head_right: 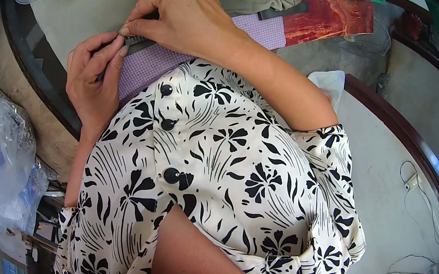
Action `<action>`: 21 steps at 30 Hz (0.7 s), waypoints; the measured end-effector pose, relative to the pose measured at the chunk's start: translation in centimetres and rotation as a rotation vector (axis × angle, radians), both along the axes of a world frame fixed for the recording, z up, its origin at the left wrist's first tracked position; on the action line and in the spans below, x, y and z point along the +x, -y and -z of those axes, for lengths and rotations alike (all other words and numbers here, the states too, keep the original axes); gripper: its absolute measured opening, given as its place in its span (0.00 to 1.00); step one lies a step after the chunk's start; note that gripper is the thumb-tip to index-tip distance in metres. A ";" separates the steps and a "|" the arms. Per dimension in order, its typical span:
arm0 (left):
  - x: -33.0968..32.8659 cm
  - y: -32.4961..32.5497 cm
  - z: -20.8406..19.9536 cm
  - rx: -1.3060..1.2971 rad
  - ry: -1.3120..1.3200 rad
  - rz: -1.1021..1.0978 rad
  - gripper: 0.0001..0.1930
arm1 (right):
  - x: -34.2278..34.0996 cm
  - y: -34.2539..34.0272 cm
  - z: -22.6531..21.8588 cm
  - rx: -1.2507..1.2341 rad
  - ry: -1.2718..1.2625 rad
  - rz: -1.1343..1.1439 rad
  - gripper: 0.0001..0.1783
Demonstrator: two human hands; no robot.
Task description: Arranging small metal clips onto a fabric strip and using a manual pressing machine to secure them.
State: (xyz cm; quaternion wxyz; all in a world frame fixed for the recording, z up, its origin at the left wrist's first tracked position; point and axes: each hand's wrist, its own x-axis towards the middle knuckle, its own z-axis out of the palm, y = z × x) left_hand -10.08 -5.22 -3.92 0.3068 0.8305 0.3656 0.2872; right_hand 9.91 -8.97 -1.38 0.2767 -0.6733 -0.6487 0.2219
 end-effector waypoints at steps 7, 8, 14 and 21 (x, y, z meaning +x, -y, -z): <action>0.3 0.1 -0.1 -0.060 0.017 -0.003 0.10 | 0.7 0.2 2.8 0.370 -0.215 -0.087 0.07; 0.2 0.2 -0.1 -0.080 0.027 -0.010 0.10 | 0.0 -0.6 1.8 0.411 -0.197 -0.111 0.07; 0.0 0.4 -0.3 -0.144 0.015 -0.025 0.09 | 0.4 -0.1 -0.2 0.115 -0.132 -0.050 0.08; 0.1 0.3 -0.1 -0.130 0.011 -0.006 0.10 | 0.0 -0.1 -0.6 -0.106 -0.046 0.022 0.08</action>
